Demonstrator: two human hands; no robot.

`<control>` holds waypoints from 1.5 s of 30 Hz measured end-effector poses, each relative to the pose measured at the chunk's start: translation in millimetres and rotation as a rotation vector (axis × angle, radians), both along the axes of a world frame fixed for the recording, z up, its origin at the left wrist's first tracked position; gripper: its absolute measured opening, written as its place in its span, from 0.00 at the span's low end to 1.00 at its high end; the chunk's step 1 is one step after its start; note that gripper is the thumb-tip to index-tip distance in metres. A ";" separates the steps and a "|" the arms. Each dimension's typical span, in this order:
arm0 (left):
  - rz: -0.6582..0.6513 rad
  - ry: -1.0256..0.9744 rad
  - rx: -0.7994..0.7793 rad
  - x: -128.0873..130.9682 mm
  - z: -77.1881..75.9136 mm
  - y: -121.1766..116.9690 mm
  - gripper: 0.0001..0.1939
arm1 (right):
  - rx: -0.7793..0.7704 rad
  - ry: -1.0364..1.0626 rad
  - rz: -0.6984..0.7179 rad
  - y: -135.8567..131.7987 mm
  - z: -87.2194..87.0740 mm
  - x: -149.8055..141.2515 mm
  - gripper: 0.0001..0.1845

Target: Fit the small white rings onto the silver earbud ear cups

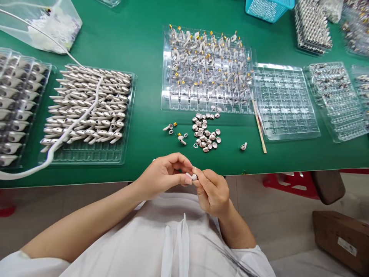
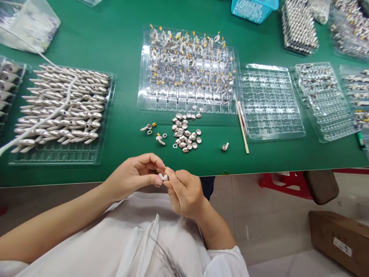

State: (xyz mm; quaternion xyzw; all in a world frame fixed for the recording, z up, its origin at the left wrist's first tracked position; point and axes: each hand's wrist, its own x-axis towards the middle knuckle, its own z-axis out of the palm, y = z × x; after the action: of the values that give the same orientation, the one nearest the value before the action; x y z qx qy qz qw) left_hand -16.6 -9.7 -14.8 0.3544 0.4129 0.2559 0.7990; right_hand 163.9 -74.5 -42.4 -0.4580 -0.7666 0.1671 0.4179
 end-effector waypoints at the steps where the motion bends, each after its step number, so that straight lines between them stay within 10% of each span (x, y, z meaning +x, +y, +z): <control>1: 0.002 -0.008 -0.030 0.6 -0.1 0.4 0.13 | 0.000 -0.013 0.002 0.3 0.2 0.2 0.26; 30: -0.189 -0.044 -0.139 1.3 -3.9 -5.9 0.11 | 0.022 -0.019 0.084 0.7 2.7 7.4 0.24; 45: -0.165 0.007 -0.464 -22.3 -28.9 -54.2 0.17 | -0.092 -0.047 0.257 -36.8 -27.6 -7.3 0.18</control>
State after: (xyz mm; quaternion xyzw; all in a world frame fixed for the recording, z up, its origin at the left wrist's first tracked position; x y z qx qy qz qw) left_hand -38.9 -63.9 -43.7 0.1949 0.4332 0.0869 0.8757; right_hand 156.6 -111.3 -70.1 -0.3786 -0.8201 0.2434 0.3534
